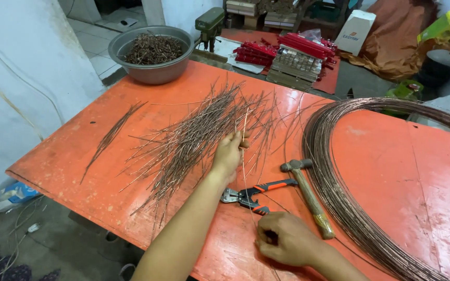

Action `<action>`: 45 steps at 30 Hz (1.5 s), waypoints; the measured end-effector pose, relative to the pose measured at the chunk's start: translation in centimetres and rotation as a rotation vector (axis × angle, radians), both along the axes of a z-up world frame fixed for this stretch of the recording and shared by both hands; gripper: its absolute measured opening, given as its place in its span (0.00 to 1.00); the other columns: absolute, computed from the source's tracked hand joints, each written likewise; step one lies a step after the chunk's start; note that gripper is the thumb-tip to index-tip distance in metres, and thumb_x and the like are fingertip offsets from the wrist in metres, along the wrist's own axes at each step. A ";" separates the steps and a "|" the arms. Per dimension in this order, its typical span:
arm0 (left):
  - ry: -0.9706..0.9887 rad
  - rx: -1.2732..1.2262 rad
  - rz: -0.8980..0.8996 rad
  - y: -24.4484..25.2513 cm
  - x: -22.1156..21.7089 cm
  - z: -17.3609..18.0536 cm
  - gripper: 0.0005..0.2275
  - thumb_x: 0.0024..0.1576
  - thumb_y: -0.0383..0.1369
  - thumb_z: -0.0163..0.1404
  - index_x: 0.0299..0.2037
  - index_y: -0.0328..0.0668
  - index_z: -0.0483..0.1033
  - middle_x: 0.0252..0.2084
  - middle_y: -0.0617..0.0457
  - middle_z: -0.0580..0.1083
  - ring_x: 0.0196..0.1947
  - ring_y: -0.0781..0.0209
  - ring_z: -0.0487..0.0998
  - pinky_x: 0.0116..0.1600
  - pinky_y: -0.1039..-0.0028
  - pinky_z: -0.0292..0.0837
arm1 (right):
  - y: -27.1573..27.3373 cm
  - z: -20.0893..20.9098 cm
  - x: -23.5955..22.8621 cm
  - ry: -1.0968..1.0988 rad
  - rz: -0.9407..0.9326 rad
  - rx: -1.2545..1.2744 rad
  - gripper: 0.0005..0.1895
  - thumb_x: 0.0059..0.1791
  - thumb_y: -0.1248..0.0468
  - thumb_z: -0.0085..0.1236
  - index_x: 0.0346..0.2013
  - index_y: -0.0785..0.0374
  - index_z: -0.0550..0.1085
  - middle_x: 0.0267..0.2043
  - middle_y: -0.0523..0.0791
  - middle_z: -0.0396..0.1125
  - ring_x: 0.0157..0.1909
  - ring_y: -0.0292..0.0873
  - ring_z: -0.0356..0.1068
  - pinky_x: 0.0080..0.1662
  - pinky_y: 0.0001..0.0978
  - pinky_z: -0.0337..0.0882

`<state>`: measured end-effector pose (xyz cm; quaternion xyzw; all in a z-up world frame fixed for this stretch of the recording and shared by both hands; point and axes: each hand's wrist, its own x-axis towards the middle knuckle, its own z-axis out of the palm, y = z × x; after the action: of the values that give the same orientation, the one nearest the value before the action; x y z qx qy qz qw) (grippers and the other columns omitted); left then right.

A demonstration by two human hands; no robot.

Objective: The person repeatedly cuts short lengths of copper wire from a coil using pliers. Each cut piece is placed into a growing pile on the table. The person handles the wire and pliers throughout the clip.

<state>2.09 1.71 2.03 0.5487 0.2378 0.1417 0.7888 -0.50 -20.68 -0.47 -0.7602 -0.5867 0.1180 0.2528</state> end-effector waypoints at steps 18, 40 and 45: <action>-0.227 -0.206 -0.109 2.5 0.3 -2.8 0.12 0.68 0.37 0.39 0.51 0.48 0.77 0.24 0.62 0.61 0.17 0.76 0.53 0.17 0.85 0.45 | 0.5 1.5 -0.2 0.014 0.016 -0.162 0.09 0.41 0.57 0.58 0.18 0.51 0.69 0.22 0.38 0.68 0.26 0.45 0.67 0.36 0.36 0.64; -0.246 -0.197 -0.144 4.8 0.3 -2.5 0.12 0.68 0.38 0.41 0.50 0.50 0.79 0.23 0.65 0.59 0.15 0.77 0.47 0.17 0.86 0.40 | 1.5 2.5 4.2 -0.151 -0.227 -0.461 0.16 0.55 0.46 0.41 0.47 0.52 0.64 0.44 0.49 0.72 0.45 0.56 0.73 0.45 0.48 0.70; -0.235 -0.212 -0.142 5.0 -0.2 -1.6 0.12 0.68 0.36 0.41 0.51 0.48 0.79 0.23 0.64 0.59 0.16 0.77 0.49 0.16 0.87 0.43 | 3.9 4.1 5.2 -0.327 -0.262 -0.656 0.20 0.53 0.42 0.47 0.52 0.46 0.58 0.39 0.49 0.68 0.46 0.55 0.66 0.31 0.56 0.65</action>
<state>1.94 6.67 0.42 0.4574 0.1182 0.1227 0.8728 4.68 -16.79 3.65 -0.8780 -0.4483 0.1431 -0.0877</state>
